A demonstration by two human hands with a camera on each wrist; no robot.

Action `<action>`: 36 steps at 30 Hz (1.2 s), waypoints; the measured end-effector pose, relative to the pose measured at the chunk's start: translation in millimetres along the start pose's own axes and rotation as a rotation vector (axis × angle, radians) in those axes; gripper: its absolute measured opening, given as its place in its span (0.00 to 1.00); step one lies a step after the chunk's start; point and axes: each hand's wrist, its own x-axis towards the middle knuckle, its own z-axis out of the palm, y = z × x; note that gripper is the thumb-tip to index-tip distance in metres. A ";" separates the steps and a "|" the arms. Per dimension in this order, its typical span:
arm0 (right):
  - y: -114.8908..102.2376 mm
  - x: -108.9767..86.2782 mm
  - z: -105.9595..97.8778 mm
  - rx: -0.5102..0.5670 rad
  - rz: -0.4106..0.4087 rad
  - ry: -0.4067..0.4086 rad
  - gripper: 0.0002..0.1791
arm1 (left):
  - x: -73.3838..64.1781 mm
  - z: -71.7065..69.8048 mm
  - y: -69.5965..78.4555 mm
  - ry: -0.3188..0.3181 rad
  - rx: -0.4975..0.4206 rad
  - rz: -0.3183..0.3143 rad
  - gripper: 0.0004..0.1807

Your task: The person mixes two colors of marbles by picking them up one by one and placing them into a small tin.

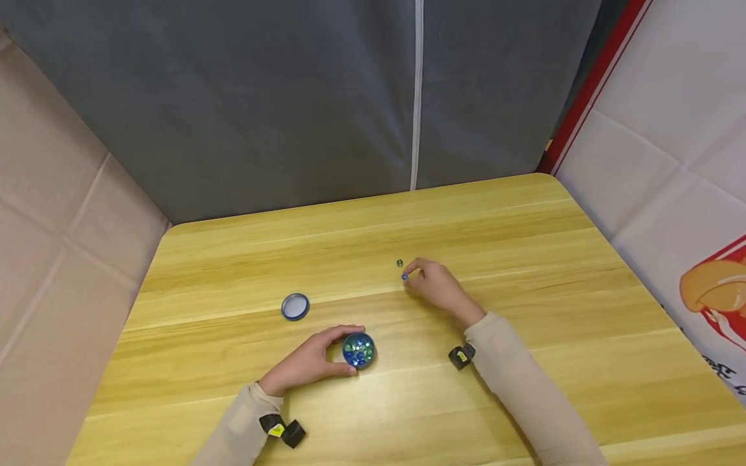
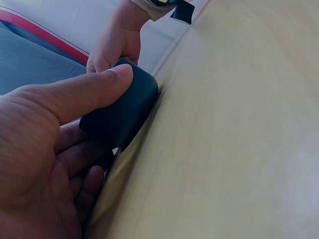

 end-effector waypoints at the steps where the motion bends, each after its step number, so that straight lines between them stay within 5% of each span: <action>1: -1.7 -1.0 1.7 0.002 0.000 -0.006 0.13 | -0.2 0.1 0.0 0.000 0.001 0.001 0.38; 9: -17.1 -9.6 13.9 0.052 -0.021 -0.067 0.11 | -1.1 0.0 0.2 0.001 0.008 0.003 0.38; 18: -34.4 -22.0 26.9 0.001 -0.136 -0.145 0.09 | -1.9 -1.4 0.6 0.002 0.014 -0.003 0.38; 36: -55.3 -41.9 49.7 -0.064 -0.234 -0.279 0.07 | -0.1 -0.5 -2.9 0.002 0.016 -0.001 0.38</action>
